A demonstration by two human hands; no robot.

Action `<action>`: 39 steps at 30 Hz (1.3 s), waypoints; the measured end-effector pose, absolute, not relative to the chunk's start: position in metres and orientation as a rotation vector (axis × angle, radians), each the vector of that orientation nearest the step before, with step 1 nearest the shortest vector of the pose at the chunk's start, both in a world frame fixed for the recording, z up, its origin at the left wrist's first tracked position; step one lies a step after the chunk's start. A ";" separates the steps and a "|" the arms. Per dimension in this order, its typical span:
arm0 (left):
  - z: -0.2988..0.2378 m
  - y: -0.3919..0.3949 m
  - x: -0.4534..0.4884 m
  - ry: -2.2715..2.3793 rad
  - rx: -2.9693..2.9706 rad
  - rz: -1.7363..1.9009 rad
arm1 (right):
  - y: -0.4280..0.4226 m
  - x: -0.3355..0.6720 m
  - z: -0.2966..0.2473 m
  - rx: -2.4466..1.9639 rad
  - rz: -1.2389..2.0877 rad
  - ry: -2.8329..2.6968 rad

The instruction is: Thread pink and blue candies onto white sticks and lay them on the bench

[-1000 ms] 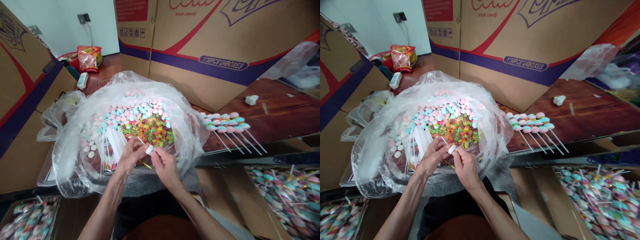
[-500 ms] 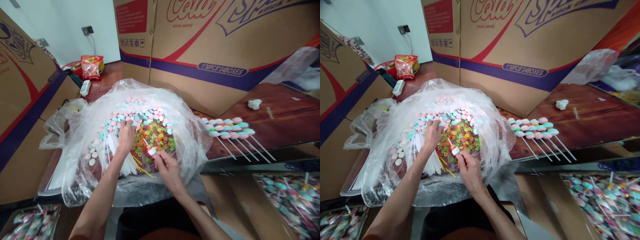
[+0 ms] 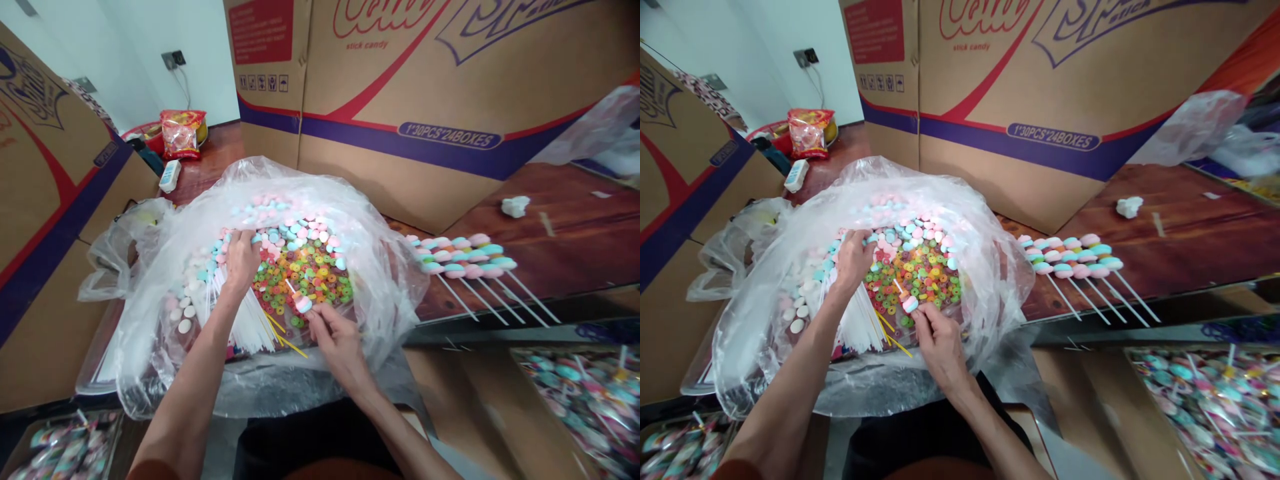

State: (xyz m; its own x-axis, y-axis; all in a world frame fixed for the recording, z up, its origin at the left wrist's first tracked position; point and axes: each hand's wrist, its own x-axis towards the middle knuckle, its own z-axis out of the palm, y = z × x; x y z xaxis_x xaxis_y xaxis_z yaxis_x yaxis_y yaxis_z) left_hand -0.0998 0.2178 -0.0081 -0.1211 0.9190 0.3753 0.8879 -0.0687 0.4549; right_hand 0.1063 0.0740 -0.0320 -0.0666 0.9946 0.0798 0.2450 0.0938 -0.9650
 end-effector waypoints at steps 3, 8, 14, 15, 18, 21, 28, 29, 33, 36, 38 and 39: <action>-0.010 0.218 -0.096 2.126 2.067 0.898 | 0.074 0.106 -0.032 -1.292 1.052 -1.483; -0.005 0.211 -0.099 2.025 1.799 1.085 | 0.074 0.106 -0.033 -1.292 1.043 -1.481; 0.000 0.162 -0.086 1.381 1.157 1.349 | 0.076 0.105 -0.028 -1.280 1.055 -1.479; -0.001 0.152 -0.082 1.336 1.076 1.358 | 0.075 0.105 -0.027 -1.274 1.062 -1.482; -0.008 0.126 -0.068 1.288 0.883 1.372 | 0.072 0.105 -0.024 -1.248 1.094 -1.495; -0.013 0.112 -0.062 1.245 0.724 1.415 | 0.068 0.105 -0.024 -1.247 1.113 -1.506; -0.011 0.104 -0.065 1.158 0.581 1.426 | 0.064 0.102 -0.024 -1.252 1.121 -1.563; -0.012 0.104 -0.066 1.157 0.562 1.435 | 0.064 0.102 -0.023 -1.255 1.121 -1.575; -0.016 0.101 -0.067 1.171 0.562 1.457 | 0.063 0.099 -0.022 -1.244 1.100 -1.609; -0.020 0.098 -0.067 1.175 0.622 1.450 | 0.064 0.098 -0.021 -1.249 1.096 -1.610; -0.022 0.097 -0.066 1.184 0.651 1.453 | 0.065 0.098 -0.021 -1.256 1.092 -1.612; -0.023 0.096 -0.066 1.191 0.661 1.457 | 0.066 0.098 -0.020 -1.256 1.093 -1.615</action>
